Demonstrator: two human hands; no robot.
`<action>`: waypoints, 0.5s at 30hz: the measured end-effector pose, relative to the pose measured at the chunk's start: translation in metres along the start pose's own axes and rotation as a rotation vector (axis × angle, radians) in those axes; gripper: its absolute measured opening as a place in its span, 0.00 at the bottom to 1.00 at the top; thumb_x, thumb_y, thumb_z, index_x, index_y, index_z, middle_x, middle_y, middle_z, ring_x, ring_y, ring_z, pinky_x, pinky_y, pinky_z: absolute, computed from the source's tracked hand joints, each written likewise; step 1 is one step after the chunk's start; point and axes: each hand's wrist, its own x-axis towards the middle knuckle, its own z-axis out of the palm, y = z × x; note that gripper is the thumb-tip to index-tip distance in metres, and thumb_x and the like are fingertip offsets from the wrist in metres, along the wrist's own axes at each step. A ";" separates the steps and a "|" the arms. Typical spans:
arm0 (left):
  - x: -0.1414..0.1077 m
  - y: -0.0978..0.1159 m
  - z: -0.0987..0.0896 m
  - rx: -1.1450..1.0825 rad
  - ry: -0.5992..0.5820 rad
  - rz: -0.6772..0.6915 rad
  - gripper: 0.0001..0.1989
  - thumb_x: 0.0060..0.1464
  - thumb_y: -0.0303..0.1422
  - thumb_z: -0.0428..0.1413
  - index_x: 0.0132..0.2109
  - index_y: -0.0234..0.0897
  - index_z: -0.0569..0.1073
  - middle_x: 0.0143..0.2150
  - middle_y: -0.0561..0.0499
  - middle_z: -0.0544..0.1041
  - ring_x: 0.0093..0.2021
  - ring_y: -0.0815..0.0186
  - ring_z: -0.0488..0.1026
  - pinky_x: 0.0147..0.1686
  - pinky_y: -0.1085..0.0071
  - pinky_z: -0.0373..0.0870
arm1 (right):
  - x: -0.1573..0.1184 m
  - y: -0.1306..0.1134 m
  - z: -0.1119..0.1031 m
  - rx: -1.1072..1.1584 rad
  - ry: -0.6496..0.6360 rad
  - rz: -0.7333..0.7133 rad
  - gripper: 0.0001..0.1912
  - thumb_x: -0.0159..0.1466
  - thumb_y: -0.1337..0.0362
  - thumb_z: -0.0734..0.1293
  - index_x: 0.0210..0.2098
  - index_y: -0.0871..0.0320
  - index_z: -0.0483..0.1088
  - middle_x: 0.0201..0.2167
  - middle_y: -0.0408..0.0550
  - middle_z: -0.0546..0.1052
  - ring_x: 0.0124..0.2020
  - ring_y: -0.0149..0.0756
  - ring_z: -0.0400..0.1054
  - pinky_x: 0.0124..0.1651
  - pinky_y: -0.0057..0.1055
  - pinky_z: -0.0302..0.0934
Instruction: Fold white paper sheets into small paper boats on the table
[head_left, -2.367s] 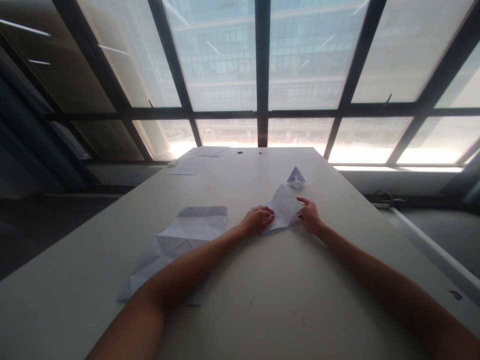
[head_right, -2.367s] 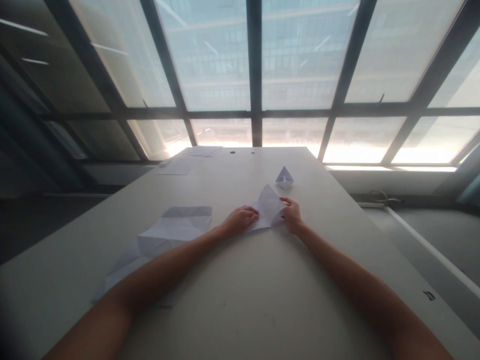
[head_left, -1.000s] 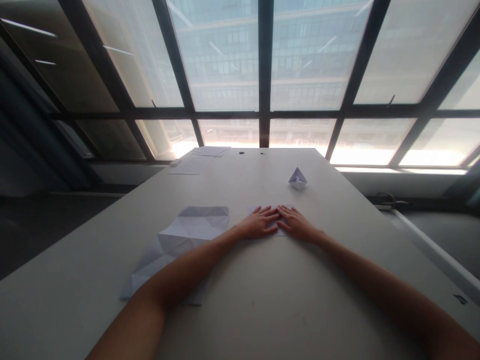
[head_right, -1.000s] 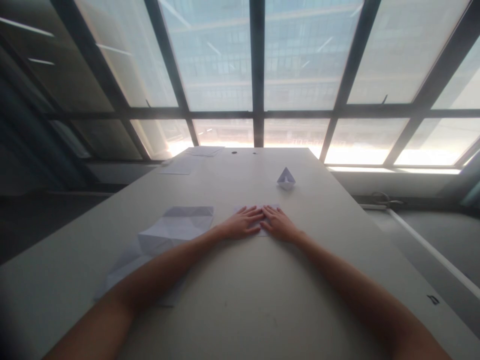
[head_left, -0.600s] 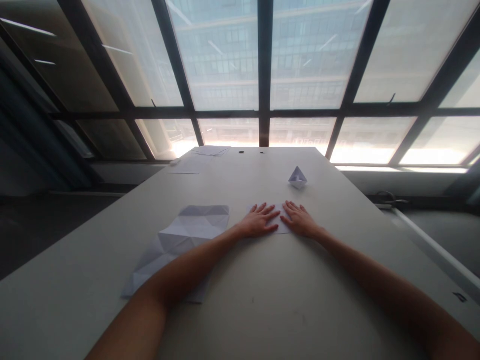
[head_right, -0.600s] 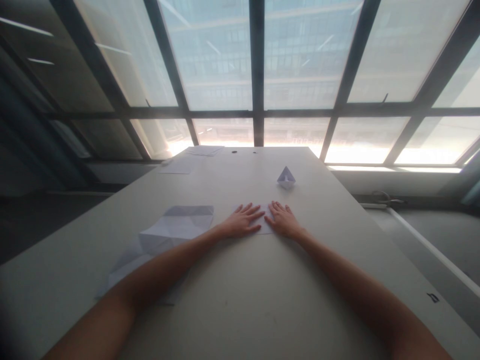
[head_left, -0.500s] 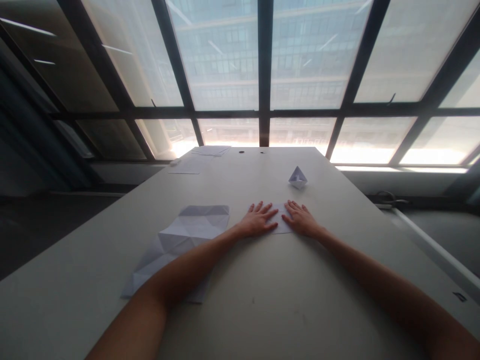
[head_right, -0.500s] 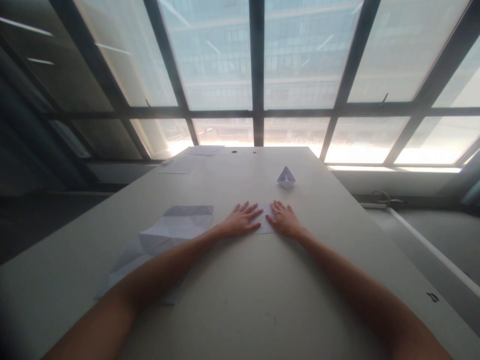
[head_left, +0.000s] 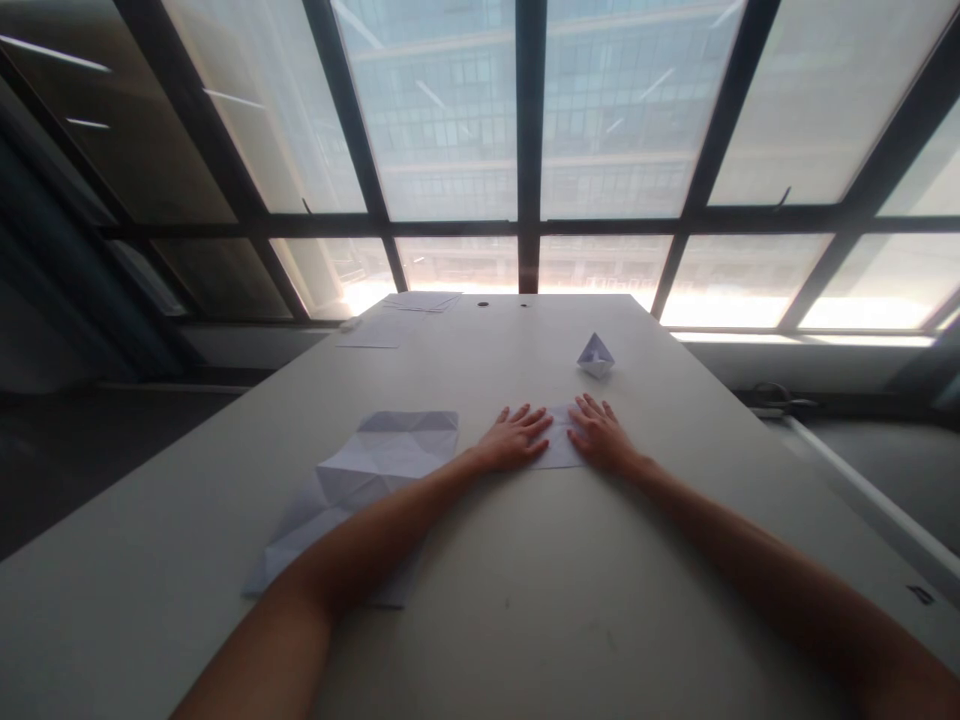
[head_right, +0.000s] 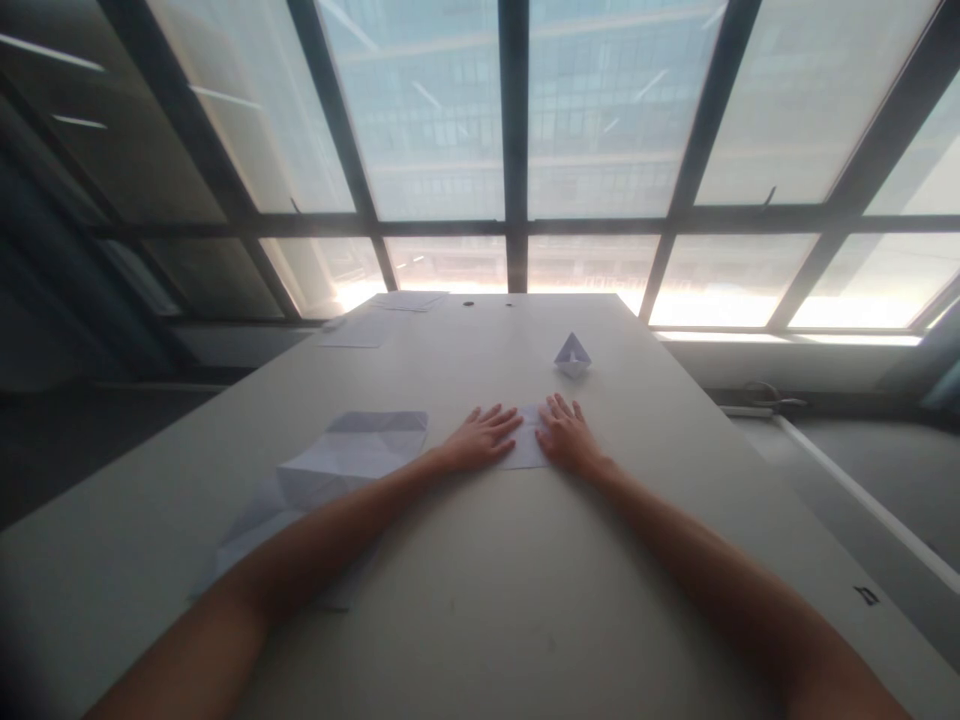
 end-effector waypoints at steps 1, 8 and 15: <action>-0.001 0.000 -0.001 -0.004 -0.008 0.048 0.29 0.68 0.50 0.37 0.72 0.51 0.48 0.75 0.52 0.47 0.73 0.51 0.41 0.67 0.44 0.36 | -0.001 -0.002 -0.002 0.027 -0.012 -0.091 0.27 0.69 0.59 0.58 0.65 0.62 0.62 0.70 0.59 0.57 0.72 0.46 0.42 0.71 0.49 0.35; -0.001 0.001 -0.003 -0.013 -0.017 0.147 0.30 0.69 0.50 0.38 0.73 0.53 0.43 0.75 0.54 0.46 0.74 0.54 0.40 0.68 0.46 0.37 | -0.002 -0.007 -0.001 0.129 -0.144 -0.117 0.33 0.70 0.52 0.56 0.70 0.58 0.52 0.71 0.55 0.54 0.72 0.43 0.44 0.71 0.47 0.37; -0.001 -0.002 -0.003 0.003 -0.041 0.136 0.29 0.69 0.50 0.38 0.72 0.52 0.48 0.74 0.52 0.47 0.74 0.54 0.41 0.68 0.45 0.38 | 0.004 0.002 0.005 0.062 -0.154 0.050 0.32 0.71 0.51 0.54 0.70 0.60 0.54 0.71 0.57 0.51 0.72 0.46 0.42 0.70 0.52 0.36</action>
